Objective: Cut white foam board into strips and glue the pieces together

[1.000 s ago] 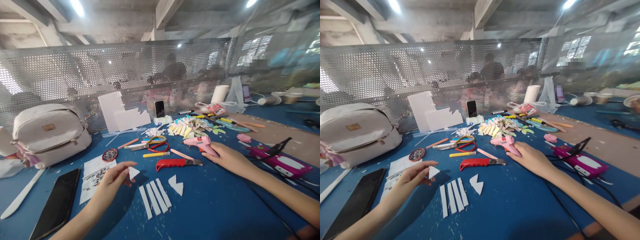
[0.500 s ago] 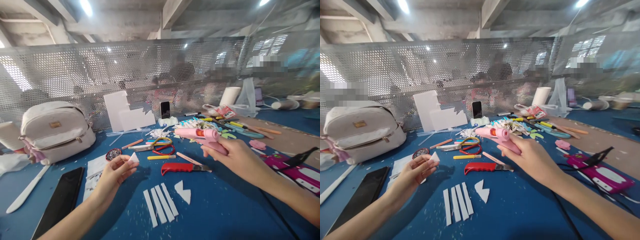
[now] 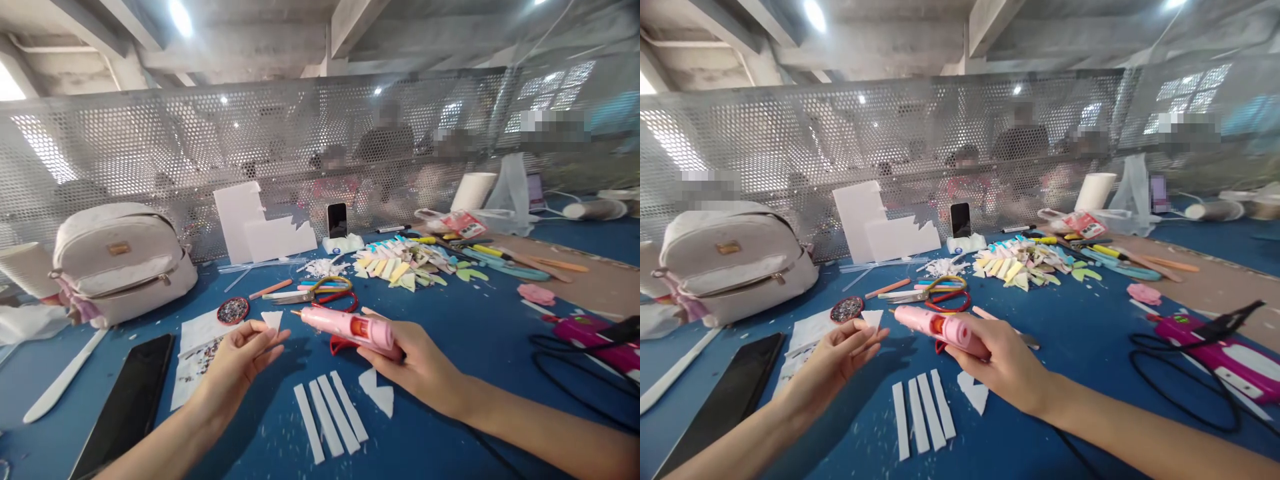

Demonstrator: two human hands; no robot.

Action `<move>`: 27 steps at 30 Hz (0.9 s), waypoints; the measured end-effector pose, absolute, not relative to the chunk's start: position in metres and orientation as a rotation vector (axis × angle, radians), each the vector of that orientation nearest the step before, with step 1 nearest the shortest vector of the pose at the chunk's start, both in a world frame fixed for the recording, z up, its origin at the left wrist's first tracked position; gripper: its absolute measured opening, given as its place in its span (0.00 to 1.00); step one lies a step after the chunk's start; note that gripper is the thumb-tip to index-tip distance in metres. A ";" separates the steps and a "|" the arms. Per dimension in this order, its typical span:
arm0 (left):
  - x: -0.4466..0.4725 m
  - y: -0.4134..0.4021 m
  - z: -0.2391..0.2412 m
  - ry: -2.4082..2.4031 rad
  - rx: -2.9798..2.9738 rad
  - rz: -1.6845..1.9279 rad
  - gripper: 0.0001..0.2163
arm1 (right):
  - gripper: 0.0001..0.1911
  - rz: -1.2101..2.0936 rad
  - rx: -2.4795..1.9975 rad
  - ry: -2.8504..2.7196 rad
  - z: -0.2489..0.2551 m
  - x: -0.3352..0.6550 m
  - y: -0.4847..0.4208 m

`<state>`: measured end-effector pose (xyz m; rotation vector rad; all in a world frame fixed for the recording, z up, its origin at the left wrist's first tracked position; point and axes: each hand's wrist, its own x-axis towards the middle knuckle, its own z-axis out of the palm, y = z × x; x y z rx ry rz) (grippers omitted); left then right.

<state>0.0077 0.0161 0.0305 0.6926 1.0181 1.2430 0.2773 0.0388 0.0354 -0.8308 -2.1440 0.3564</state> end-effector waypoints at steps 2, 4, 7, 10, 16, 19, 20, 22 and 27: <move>0.009 0.014 0.028 1.007 0.695 1.219 0.17 | 0.12 0.336 -0.805 -2.142 0.035 0.279 0.037; 0.011 0.012 0.026 0.994 0.705 1.202 0.16 | 0.12 0.294 -0.787 -2.154 0.035 0.281 0.036; 0.012 0.011 0.024 0.991 0.759 1.203 0.16 | 0.13 0.230 -0.755 -2.181 0.036 0.280 0.033; 0.013 0.010 0.024 1.005 0.814 1.216 0.15 | 0.13 0.190 -0.734 -2.199 0.037 0.278 0.029; 0.014 0.008 0.027 1.009 0.840 1.221 0.17 | 0.12 0.157 -0.739 -2.187 0.037 0.276 0.028; 0.015 0.008 0.029 1.012 0.849 1.217 0.16 | 0.14 0.205 -0.746 -2.210 0.035 0.277 0.030; 0.016 0.009 0.030 1.014 0.853 1.219 0.16 | 0.14 0.216 -0.750 -2.214 0.035 0.278 0.030; 0.017 0.009 0.030 1.015 0.858 1.222 0.16 | 0.15 0.218 -0.758 -2.218 0.034 0.278 0.030; 0.018 0.008 0.031 1.019 0.858 1.236 0.17 | 0.15 0.201 -0.747 -2.219 0.034 0.278 0.031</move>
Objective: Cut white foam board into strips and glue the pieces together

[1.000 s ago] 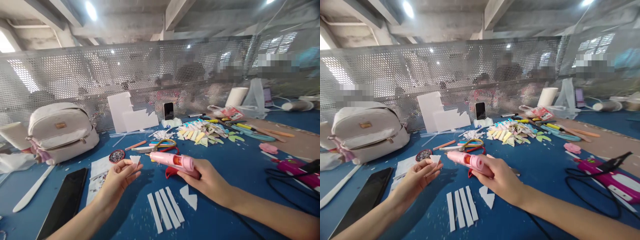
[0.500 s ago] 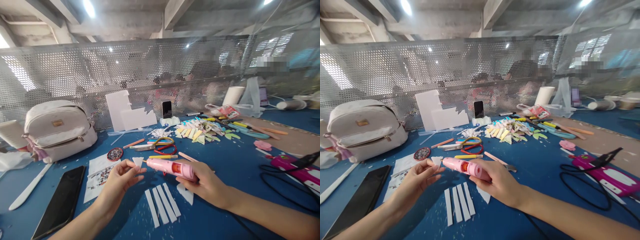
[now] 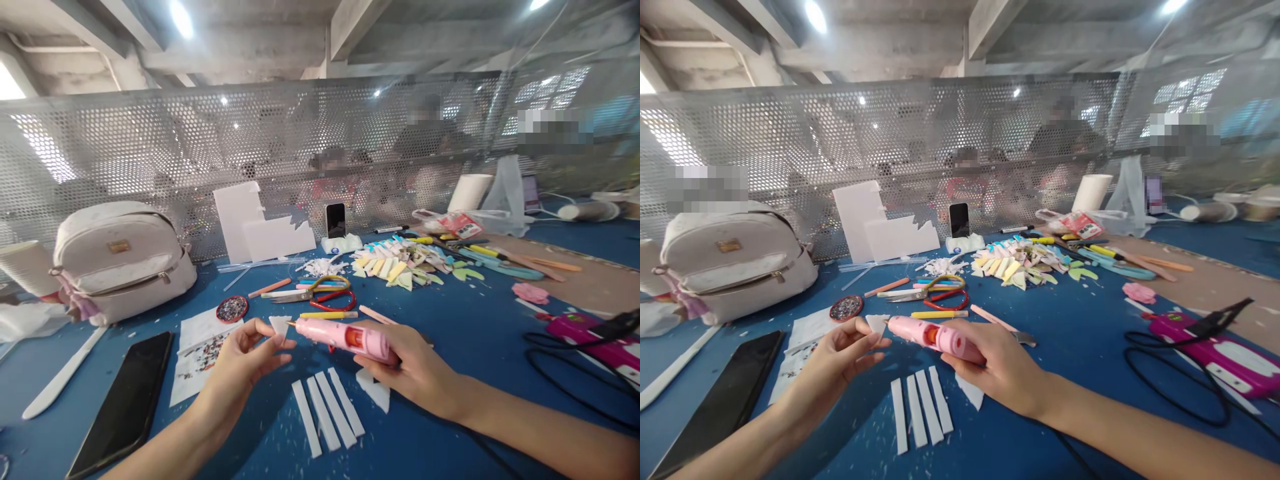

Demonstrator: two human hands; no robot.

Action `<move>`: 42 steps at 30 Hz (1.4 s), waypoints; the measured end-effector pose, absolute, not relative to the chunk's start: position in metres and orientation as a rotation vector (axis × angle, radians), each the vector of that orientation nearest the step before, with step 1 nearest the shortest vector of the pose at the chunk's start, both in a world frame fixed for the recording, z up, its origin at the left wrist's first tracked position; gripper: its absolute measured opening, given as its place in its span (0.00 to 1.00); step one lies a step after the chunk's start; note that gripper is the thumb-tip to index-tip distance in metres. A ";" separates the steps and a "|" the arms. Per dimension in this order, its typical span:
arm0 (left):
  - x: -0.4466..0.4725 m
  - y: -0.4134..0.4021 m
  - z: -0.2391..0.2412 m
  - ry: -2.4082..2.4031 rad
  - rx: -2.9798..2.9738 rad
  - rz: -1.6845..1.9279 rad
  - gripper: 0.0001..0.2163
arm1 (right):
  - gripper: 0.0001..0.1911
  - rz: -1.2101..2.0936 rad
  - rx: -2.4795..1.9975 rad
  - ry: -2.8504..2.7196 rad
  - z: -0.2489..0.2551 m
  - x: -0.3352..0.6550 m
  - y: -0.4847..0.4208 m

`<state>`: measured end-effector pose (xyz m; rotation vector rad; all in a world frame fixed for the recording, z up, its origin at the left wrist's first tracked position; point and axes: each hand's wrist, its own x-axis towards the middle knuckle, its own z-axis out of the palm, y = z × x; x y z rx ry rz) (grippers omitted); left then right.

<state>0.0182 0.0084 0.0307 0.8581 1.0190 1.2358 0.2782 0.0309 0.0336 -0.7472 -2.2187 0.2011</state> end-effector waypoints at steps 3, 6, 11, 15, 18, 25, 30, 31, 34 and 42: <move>0.019 0.008 0.030 1.030 0.863 1.249 0.17 | 0.15 0.175 -0.740 -2.213 0.033 0.278 0.032; 0.019 0.007 0.030 1.036 0.877 1.246 0.17 | 0.15 0.143 -0.729 -2.207 0.033 0.278 0.032; 0.019 0.005 0.031 1.051 0.895 1.241 0.17 | 0.15 0.132 -0.740 -2.218 0.035 0.278 0.032; 0.020 0.005 0.032 1.060 0.904 1.251 0.17 | 0.14 0.138 -0.754 -2.229 0.036 0.278 0.030; 0.021 0.005 0.033 1.065 0.912 1.260 0.18 | 0.14 0.127 -0.763 -2.229 0.036 0.278 0.030; 0.023 0.003 0.034 1.086 0.940 1.310 0.17 | 0.13 0.125 -0.758 -2.239 0.035 0.278 0.029; 0.023 0.003 0.033 1.083 0.955 1.314 0.17 | 0.12 0.105 -0.777 -2.239 0.034 0.278 0.029; 0.023 0.003 0.032 1.086 0.958 1.323 0.17 | 0.12 0.107 -0.782 -2.239 0.034 0.278 0.029; 0.024 0.003 0.032 1.091 0.975 1.340 0.16 | 0.11 0.122 -0.778 -2.239 0.034 0.278 0.029; 0.024 0.003 0.032 1.094 1.022 1.359 0.16 | 0.10 0.110 -0.765 -2.230 0.034 0.277 0.030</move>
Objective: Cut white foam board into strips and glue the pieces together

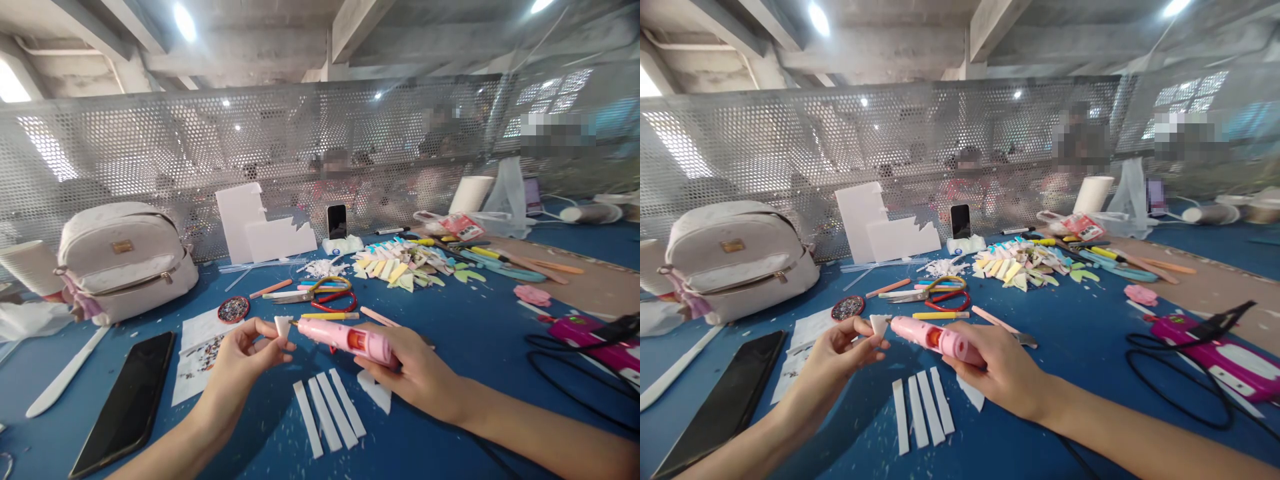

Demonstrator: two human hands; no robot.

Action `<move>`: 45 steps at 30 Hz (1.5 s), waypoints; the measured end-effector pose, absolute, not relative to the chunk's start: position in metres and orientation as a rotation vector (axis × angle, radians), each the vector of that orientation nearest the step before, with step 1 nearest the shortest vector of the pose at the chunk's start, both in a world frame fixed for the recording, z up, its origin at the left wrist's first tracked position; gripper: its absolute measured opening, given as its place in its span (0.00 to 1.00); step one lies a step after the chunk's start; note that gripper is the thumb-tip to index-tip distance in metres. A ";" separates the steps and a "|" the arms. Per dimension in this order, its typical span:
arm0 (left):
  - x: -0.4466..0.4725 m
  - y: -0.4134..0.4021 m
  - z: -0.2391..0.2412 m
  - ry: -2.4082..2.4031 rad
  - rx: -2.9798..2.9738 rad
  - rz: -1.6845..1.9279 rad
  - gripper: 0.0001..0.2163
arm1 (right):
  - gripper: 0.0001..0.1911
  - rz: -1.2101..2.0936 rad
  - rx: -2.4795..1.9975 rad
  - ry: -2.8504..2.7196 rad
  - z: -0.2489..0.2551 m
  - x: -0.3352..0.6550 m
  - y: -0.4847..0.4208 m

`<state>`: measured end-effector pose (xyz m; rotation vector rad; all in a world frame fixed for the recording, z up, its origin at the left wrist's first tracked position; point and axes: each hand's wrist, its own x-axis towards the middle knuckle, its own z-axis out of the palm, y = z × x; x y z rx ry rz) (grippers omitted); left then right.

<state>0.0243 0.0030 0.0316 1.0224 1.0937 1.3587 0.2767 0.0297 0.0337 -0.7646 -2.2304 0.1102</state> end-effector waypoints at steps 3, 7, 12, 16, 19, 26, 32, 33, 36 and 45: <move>0.023 0.004 0.031 1.088 1.034 1.330 0.16 | 0.10 0.095 -0.771 -2.233 0.033 0.277 0.030; 0.021 0.004 0.032 1.081 1.038 1.325 0.16 | 0.09 0.093 -0.774 -2.239 0.034 0.277 0.029; 0.022 0.003 0.032 1.083 1.039 1.318 0.16 | 0.09 0.115 -0.786 -2.230 0.037 0.275 0.027; 0.024 0.003 0.030 1.102 1.024 1.372 0.17 | 0.11 0.120 -0.783 -2.224 0.037 0.275 0.028; 0.025 0.003 0.028 1.103 1.021 1.372 0.17 | 0.11 0.115 -0.776 -2.234 0.035 0.276 0.028; 0.022 0.003 0.031 1.097 1.049 1.341 0.15 | 0.10 0.107 -0.755 -2.243 0.033 0.277 0.029; 0.023 0.003 0.032 1.101 1.044 1.329 0.16 | 0.08 0.185 -0.767 -2.270 0.036 0.276 0.029; 0.023 0.003 0.031 1.099 1.028 1.334 0.16 | 0.07 0.203 -0.769 -2.276 0.037 0.275 0.029; 0.022 0.004 0.028 1.097 0.975 1.346 0.18 | 0.05 0.258 -0.766 -2.292 0.038 0.275 0.029; 0.011 0.010 0.021 1.115 0.987 1.376 0.15 | 0.09 0.305 -0.695 -2.208 0.033 0.277 0.031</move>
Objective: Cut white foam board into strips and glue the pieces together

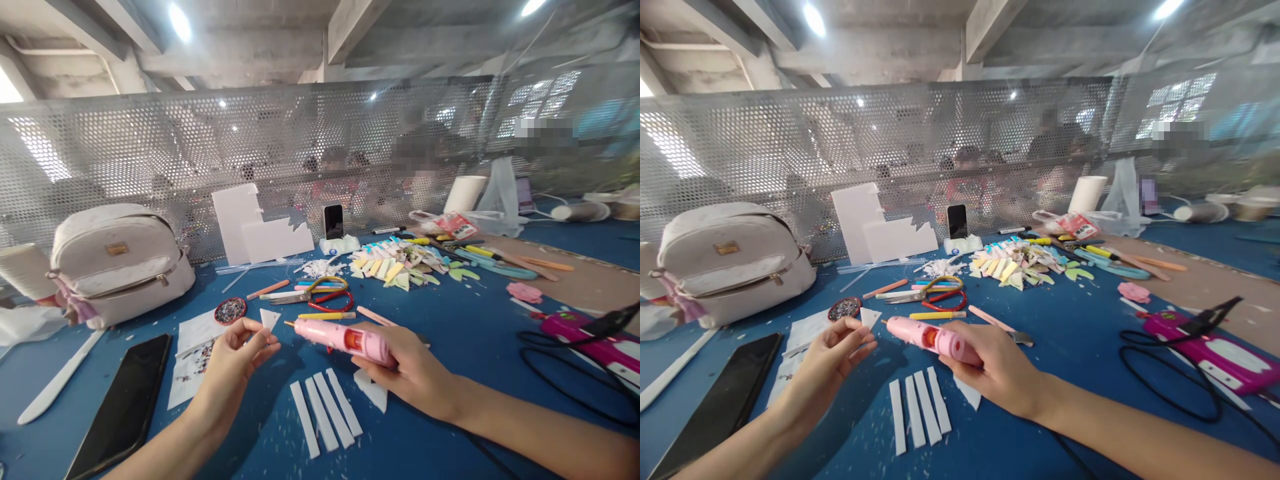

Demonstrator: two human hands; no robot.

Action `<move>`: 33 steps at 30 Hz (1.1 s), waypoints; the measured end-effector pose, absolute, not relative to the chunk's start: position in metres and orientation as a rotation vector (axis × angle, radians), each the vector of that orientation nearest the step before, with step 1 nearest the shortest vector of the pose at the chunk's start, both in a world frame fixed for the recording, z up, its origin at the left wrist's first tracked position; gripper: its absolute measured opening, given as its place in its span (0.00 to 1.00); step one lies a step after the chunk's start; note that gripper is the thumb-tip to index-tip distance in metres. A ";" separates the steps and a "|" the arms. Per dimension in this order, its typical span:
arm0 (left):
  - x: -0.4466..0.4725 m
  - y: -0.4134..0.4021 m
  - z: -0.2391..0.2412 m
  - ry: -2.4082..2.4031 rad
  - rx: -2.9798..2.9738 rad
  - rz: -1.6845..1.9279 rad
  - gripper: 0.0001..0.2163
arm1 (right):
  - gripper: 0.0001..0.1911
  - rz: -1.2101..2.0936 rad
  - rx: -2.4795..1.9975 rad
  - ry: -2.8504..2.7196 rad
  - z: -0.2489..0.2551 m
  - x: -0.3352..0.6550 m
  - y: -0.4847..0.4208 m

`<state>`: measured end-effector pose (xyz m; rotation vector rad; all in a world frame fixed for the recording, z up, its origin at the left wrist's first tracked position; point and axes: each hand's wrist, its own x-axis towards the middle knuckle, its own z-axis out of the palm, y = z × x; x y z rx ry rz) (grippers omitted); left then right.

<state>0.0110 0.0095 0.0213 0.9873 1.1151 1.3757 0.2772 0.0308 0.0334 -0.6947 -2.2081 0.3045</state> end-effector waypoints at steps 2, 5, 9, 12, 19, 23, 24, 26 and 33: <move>0.009 0.012 0.022 1.108 1.042 1.387 0.13 | 0.10 0.342 -0.731 -2.166 0.031 0.279 0.032; 0.003 0.017 0.025 1.103 1.154 1.428 0.09 | 0.09 0.429 -0.803 -2.099 0.029 0.280 0.035; -0.015 0.023 0.031 1.091 1.968 1.553 0.05 | 0.12 0.626 -0.832 -1.993 0.031 0.278 0.035; -0.030 0.023 0.033 0.988 2.704 1.492 0.12 | 0.13 0.762 -0.811 -1.964 0.032 0.277 0.032; -0.040 0.016 0.034 0.901 3.065 1.314 0.11 | 0.09 0.801 -0.741 -2.061 0.034 0.278 0.025; -0.035 0.013 0.037 0.867 3.085 1.302 0.11 | 0.12 0.799 -0.737 -2.067 0.034 0.277 0.025; -0.034 0.012 0.037 0.862 3.077 1.297 0.11 | 0.11 0.801 -0.744 -2.065 0.033 0.277 0.025; -0.034 0.011 0.037 0.862 3.067 1.295 0.11 | 0.11 0.804 -0.747 -2.059 0.031 0.277 0.026; -0.036 0.011 0.032 0.884 3.066 1.267 0.10 | 0.13 0.704 -0.694 -2.129 0.037 0.277 0.027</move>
